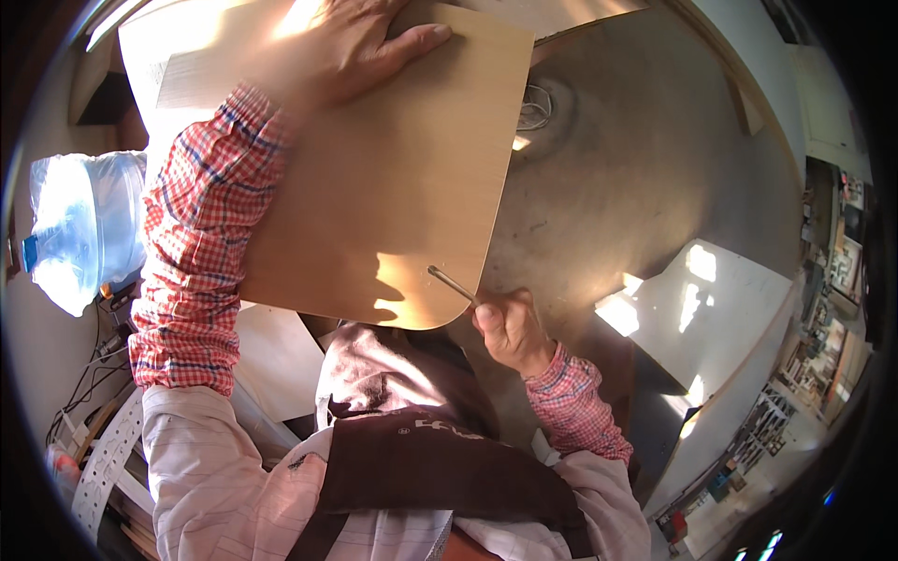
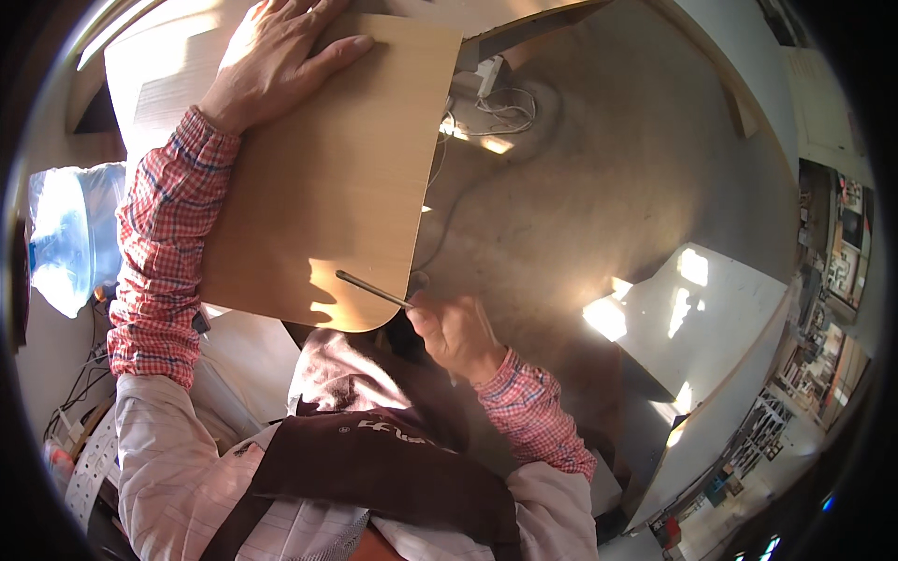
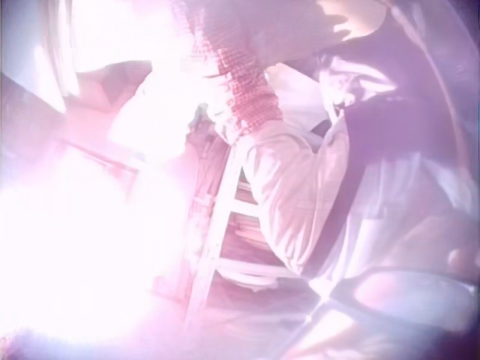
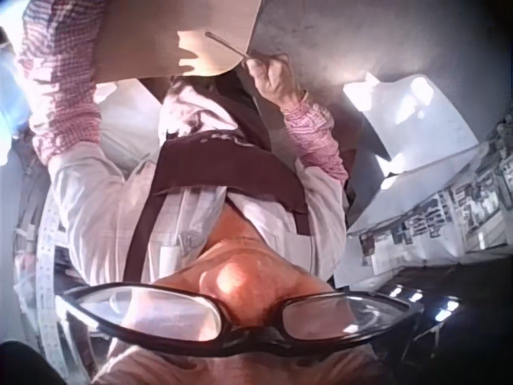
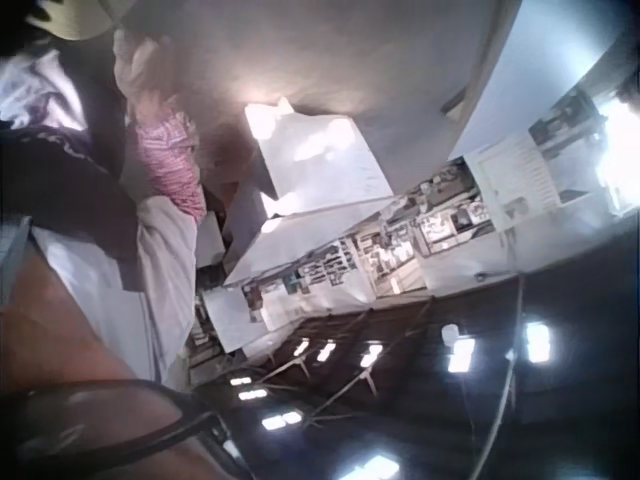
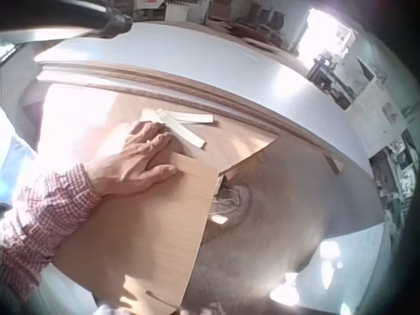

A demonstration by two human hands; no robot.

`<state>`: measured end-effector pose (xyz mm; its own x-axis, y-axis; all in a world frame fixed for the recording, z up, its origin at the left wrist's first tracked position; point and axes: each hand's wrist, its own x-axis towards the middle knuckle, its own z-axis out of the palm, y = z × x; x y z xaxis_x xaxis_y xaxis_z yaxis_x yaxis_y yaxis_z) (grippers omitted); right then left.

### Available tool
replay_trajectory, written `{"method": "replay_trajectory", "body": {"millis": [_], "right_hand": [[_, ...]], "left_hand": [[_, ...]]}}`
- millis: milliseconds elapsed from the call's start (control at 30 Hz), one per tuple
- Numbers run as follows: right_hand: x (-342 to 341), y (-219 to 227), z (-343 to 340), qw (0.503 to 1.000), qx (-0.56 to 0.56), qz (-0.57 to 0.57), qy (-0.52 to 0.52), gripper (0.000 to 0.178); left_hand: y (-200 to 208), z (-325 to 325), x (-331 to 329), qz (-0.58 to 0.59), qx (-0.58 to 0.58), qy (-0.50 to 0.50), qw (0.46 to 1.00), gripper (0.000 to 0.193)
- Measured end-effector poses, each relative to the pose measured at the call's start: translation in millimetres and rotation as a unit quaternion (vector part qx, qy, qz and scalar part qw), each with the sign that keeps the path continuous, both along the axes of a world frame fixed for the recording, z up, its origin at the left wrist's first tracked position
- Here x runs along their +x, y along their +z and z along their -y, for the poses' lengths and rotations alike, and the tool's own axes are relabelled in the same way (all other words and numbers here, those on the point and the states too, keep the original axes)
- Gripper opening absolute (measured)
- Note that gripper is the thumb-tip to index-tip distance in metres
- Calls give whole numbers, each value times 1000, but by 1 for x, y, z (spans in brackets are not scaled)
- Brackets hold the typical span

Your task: The person uses a metal file to smooth and round the edges of a rectangular wooden board. They repeatedly rotate the board and file different edges and corners to create a uniform curved profile.

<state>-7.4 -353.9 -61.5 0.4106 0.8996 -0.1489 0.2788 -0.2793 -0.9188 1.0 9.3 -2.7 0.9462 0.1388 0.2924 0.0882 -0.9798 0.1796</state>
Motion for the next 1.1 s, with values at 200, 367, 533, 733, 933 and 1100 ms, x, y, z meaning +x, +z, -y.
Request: {"method": "replay_trajectory", "body": {"millis": [200,367,533,733,933,1100], "right_hand": [[56,18,-45,995,-9,97,-29,47],[49,24,-28,989,-5,144,30,48],[51,24,-45,989,15,145,-15,52],[86,49,-50,949,-71,290,98,46],[62,64,-32,930,-92,307,180,41],[102,71,-73,918,-115,352,142,44]], "left_hand": [[1,-1,3,-13,-22,-3,1000,75],[1,1,-1,-19,-6,4,1000,75],[8,-1,-3,-28,-27,-8,999,74],[14,2,3,-37,-26,-8,999,74],[3,0,1,13,-19,-18,1000,72],[5,-4,-4,-11,-28,-15,999,73]]}}
